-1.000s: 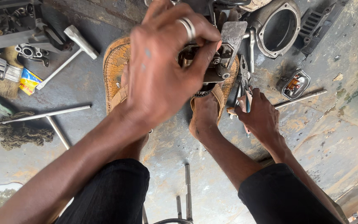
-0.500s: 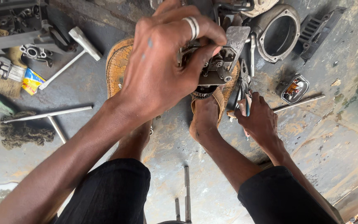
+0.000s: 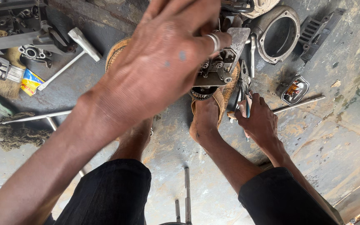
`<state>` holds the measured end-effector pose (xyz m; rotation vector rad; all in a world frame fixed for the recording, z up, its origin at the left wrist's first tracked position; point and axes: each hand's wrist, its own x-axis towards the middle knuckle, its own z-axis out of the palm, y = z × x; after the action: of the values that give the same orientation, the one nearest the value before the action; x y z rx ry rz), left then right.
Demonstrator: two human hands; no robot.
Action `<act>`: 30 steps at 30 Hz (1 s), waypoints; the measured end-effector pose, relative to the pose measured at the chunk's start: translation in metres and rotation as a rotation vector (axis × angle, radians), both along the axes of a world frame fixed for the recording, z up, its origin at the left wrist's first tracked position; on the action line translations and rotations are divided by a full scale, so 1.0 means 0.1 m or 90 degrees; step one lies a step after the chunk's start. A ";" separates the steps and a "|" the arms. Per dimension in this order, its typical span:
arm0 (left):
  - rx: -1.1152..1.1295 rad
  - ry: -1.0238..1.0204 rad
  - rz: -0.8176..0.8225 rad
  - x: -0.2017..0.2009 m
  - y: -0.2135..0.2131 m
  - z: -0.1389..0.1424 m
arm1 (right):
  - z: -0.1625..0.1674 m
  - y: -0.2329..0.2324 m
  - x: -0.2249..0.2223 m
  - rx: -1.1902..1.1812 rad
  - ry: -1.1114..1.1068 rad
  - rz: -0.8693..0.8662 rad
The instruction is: The person sits on the workshop floor disassembling a small engine clutch assembly, using pliers to grip and turn parts and a wrench on fasteners, then uses a brush to clean a component. Various engine parts and tools are scattered on the floor around them.
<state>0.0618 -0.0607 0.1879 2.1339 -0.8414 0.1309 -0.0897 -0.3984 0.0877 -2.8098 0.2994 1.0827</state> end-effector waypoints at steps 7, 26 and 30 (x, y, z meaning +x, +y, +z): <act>0.022 0.121 0.071 -0.01 -0.19 -0.02 | 0.03 0.03 0.02 -0.002 0.008 -0.013; 0.416 -0.163 -0.051 0.15 -0.18 0.46 | -0.06 -0.04 -0.05 0.014 -0.018 0.019; 0.302 -0.296 -0.002 0.17 0.03 0.44 | -0.05 -0.03 -0.05 0.018 -0.022 0.018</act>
<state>0.0789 -0.0578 0.2319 2.5930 -1.2392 0.4822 -0.0944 -0.4011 0.0823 -2.8138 0.2394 1.0335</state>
